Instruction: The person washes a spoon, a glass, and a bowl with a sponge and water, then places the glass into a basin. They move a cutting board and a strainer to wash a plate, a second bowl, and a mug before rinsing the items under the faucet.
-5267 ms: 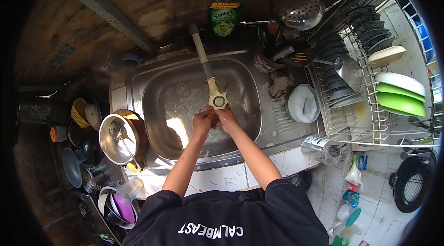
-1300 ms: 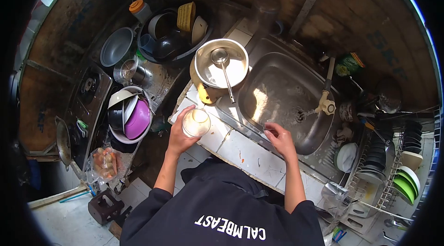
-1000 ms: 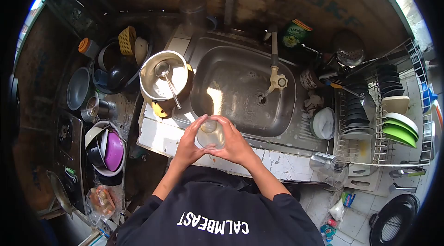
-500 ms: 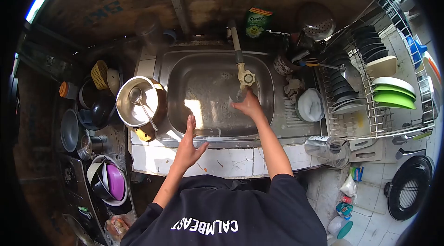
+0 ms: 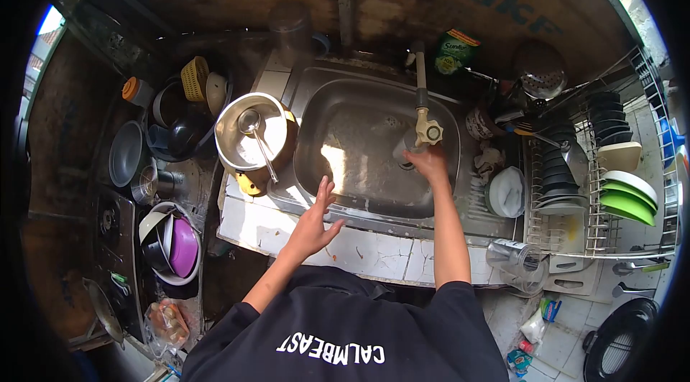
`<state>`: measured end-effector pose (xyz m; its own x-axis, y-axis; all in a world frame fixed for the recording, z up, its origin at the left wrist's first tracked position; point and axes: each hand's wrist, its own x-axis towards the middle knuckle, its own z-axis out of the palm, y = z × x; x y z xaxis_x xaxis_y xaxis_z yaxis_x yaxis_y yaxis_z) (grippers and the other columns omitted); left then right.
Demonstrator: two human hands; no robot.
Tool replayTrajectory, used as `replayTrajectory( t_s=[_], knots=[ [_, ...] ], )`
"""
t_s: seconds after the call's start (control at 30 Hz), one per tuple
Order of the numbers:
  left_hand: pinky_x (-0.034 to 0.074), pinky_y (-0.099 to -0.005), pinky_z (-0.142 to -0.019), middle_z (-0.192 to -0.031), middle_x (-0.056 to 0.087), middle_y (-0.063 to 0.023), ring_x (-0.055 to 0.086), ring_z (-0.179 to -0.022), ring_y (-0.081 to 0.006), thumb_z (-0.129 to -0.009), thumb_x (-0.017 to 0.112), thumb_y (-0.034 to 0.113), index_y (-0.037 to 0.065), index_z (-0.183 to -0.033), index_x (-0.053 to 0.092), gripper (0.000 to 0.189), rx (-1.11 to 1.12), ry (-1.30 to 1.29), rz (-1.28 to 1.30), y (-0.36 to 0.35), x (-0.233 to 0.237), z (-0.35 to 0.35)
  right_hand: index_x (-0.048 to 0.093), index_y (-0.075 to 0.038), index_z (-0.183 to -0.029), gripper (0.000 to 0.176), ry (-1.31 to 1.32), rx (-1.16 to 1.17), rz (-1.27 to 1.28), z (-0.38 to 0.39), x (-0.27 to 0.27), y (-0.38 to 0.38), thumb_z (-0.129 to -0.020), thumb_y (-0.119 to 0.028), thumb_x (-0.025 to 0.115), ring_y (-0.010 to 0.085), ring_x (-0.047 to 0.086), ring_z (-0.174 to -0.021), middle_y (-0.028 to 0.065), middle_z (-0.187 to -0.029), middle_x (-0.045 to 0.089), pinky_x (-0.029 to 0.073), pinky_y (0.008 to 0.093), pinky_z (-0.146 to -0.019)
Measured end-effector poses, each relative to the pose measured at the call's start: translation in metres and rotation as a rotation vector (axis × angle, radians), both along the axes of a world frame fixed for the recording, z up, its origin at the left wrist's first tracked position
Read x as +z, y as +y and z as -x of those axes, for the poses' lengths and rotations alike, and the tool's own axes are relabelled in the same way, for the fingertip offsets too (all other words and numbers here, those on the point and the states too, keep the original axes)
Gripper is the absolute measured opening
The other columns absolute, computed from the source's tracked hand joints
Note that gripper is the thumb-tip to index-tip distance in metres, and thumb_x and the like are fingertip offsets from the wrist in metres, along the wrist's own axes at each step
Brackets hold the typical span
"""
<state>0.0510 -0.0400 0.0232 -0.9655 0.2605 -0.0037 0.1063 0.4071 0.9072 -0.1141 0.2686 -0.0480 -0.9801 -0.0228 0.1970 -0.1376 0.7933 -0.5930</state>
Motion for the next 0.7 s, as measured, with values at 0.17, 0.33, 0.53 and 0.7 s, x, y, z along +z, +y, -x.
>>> replayTrajectory(
  t_s=[0.17,0.33,0.53,0.7],
  knots=[
    [0.048,-0.0407,-0.091,-0.145,0.036,-0.0232,0.058,-0.111,-0.0365,-0.081,0.065,0.009,0.004,-0.149,0.0,0.095,0.009,0.039,0.003,-0.003,-0.001,-0.005,0.058,0.002,-0.11,0.06,0.037,-0.012,0.04,0.002,0.0,0.004,-0.064,-0.028,0.084,0.025,0.061,-0.093,0.0102,-0.1,0.064,0.048,0.0347,-0.082],
    [0.049,-0.0409,-0.09,-0.142,0.04,-0.0237,0.06,-0.108,-0.036,-0.082,0.065,0.008,0.004,-0.15,0.0,0.094,-0.008,-0.002,-0.019,-0.001,0.002,-0.005,0.056,-0.001,-0.112,0.063,0.014,-0.057,0.07,0.001,0.0,-0.002,-0.062,-0.027,0.083,0.0318,0.061,-0.098,0.0163,-0.109,0.063,0.049,0.0365,-0.084],
    [0.05,-0.0411,-0.088,-0.139,0.044,-0.0229,0.062,-0.106,-0.0351,-0.083,0.064,0.009,0.006,-0.15,0.0,0.093,-0.024,-0.02,-0.016,0.003,0.0,-0.007,0.054,-0.001,-0.116,0.066,-0.198,-0.142,0.17,0.003,0.009,-0.002,-0.061,-0.026,0.082,0.0317,0.061,-0.103,0.0162,-0.111,0.062,0.049,0.0362,-0.085],
    [0.05,-0.0407,-0.088,-0.138,0.046,-0.0219,0.062,-0.105,-0.0344,-0.084,0.063,0.011,0.007,-0.15,0.0,0.092,-0.034,-0.046,0.003,0.004,-0.004,-0.008,0.055,-0.003,-0.116,0.067,-0.264,-0.186,0.052,0.001,0.017,-0.009,-0.06,-0.026,0.083,0.0325,0.061,-0.102,0.0169,-0.111,0.062,0.049,0.0367,-0.085]
  ],
)
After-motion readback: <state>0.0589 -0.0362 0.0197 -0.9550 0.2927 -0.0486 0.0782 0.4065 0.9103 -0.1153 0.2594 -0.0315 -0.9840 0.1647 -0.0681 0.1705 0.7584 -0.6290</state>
